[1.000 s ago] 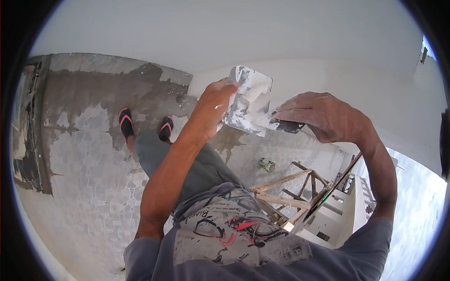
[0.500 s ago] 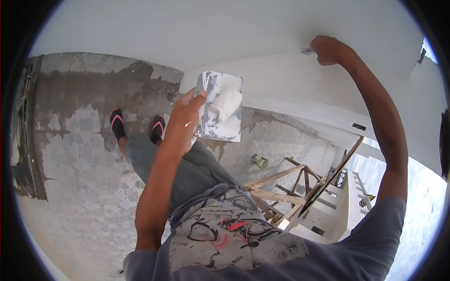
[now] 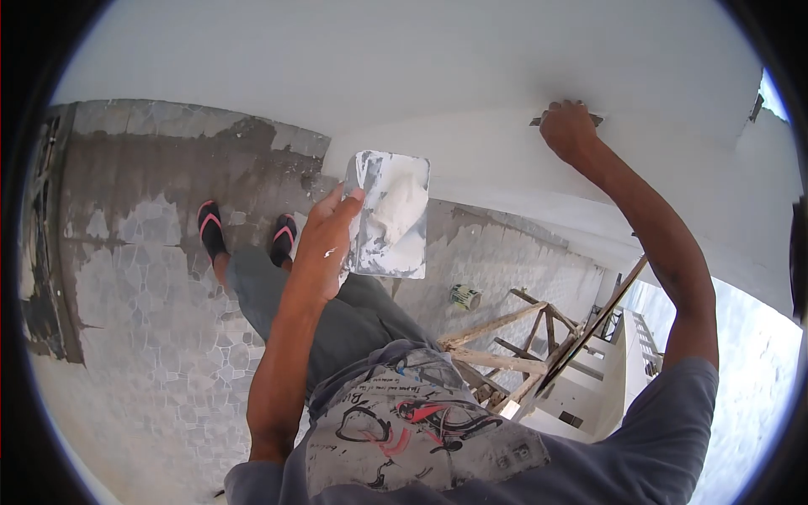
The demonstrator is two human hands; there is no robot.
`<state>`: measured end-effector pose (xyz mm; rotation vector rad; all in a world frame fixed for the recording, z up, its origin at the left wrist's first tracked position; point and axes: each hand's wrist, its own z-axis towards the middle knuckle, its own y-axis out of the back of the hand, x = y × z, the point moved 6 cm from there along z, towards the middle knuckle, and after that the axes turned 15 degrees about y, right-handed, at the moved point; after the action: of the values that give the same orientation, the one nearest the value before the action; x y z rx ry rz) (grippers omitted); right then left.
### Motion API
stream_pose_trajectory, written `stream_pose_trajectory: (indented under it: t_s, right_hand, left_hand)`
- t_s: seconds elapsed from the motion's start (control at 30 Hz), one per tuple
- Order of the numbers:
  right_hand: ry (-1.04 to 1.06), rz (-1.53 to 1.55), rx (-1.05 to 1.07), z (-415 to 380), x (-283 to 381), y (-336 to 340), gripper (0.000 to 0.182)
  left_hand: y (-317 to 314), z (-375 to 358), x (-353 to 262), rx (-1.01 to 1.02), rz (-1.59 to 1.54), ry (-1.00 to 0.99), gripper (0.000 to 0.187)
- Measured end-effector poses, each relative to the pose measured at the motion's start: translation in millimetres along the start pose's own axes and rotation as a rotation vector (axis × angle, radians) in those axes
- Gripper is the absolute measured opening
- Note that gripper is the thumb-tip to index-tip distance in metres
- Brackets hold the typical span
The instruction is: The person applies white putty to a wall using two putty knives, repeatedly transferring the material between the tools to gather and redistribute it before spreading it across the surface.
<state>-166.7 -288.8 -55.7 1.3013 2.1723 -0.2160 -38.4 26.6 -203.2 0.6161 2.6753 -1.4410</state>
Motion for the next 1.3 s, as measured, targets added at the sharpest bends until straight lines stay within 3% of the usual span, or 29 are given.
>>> stream_pose_trajectory:
  t_s: [0.07,0.37,0.67,0.77,1.07,1.1,1.3]
  right_hand:
    - [-0.025,-0.138,-0.127,-12.5,9.6,-9.0,0.019]
    - [-0.01,-0.179,-0.198,-20.4,14.1,-14.7,0.027]
    - [-0.02,-0.041,-0.201,-15.5,11.1,-14.9,0.026]
    - [-0.012,-0.02,-0.295,-17.7,16.2,-18.2,0.017]
    - [0.016,0.015,-0.25,-59.0,64.9,-6.6,0.02]
    - [0.013,0.055,-0.178,-65.0,71.3,-0.8,0.028]
    - [0.0,0.069,-0.196,-107.1,111.3,11.0,0.034]
  left_hand:
    - [1.1,2.6,1.0,-0.004,-0.014,-0.01,0.052]
    - [-0.3,2.7,0.0,0.031,-0.009,-0.053,0.054]
    - [-1.0,10.3,1.7,-0.005,-0.009,-0.022,0.053]
    - [-10.4,2.5,-5.1,0.018,-0.021,-0.019,0.053]
    - [-16.6,4.1,-2.9,0.105,-0.094,-0.021,0.053]
    - [-17.8,3.1,-3.2,0.098,-0.083,-0.015,0.053]
    - [-21.0,-5.2,-5.0,0.121,-0.048,-0.031,0.05]
